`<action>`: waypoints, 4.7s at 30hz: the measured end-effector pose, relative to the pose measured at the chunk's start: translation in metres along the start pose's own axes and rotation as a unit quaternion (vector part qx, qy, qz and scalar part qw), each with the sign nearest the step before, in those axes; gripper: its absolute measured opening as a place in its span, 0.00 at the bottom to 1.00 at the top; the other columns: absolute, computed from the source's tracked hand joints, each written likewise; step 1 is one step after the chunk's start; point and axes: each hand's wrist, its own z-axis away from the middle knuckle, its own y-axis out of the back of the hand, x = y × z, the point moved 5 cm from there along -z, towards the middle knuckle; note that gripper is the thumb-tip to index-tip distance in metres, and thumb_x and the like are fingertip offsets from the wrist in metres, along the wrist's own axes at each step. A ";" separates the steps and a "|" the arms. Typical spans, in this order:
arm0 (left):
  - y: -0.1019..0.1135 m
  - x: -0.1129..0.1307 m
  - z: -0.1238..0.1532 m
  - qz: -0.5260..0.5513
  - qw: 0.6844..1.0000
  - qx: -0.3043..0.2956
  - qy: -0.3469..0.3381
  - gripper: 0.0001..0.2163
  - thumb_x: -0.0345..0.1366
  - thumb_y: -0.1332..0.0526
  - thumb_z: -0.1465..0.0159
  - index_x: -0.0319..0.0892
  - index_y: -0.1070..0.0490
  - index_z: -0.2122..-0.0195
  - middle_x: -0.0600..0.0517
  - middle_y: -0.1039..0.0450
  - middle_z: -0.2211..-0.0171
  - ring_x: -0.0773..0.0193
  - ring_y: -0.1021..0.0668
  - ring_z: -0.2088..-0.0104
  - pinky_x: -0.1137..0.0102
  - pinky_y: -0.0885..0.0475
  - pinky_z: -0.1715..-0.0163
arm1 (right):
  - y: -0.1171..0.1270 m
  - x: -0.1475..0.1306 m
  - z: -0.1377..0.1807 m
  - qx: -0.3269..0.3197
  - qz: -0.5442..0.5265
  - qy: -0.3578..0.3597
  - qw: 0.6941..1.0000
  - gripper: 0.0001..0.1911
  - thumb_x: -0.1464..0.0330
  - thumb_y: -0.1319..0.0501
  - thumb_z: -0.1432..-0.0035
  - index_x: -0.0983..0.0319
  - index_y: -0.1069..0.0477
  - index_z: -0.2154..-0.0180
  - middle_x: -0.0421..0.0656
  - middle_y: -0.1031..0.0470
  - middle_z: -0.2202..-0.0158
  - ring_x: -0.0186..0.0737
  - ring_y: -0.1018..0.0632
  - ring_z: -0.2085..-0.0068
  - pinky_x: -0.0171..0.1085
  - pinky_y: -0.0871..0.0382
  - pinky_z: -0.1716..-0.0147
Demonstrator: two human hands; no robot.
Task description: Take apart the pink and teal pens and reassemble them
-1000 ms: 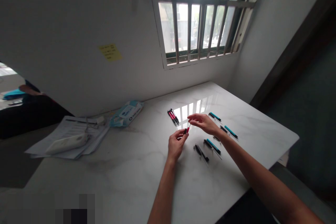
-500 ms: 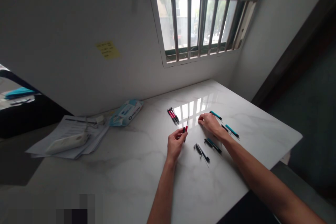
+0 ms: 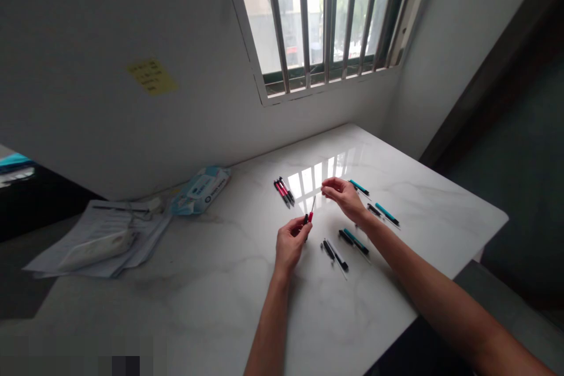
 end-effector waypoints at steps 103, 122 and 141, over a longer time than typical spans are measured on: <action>0.011 0.029 0.008 -0.221 0.954 0.075 -0.185 0.07 0.33 0.37 0.35 0.47 0.18 0.60 0.50 0.18 0.59 0.57 0.19 0.57 0.63 0.23 0.53 | -0.010 -0.026 0.022 -0.234 0.302 0.068 0.922 0.09 0.61 0.33 0.37 0.59 0.18 0.60 0.42 0.18 0.67 0.39 0.22 0.67 0.37 0.30 0.65; 0.009 0.029 0.010 -0.222 0.952 0.074 -0.199 0.07 0.31 0.36 0.36 0.48 0.18 0.61 0.50 0.18 0.59 0.58 0.18 0.57 0.62 0.22 0.52 | -0.013 -0.017 0.022 -0.229 0.284 0.050 0.930 0.12 0.58 0.36 0.34 0.60 0.22 0.63 0.42 0.20 0.71 0.38 0.23 0.70 0.35 0.31 0.69; 0.011 0.029 0.009 -0.188 0.961 0.077 -0.186 0.07 0.31 0.37 0.36 0.46 0.18 0.61 0.51 0.18 0.60 0.60 0.18 0.58 0.65 0.21 0.54 | -0.016 -0.013 0.023 -0.246 0.307 0.037 0.919 0.12 0.59 0.36 0.34 0.61 0.23 0.61 0.39 0.22 0.72 0.36 0.26 0.71 0.35 0.36 0.69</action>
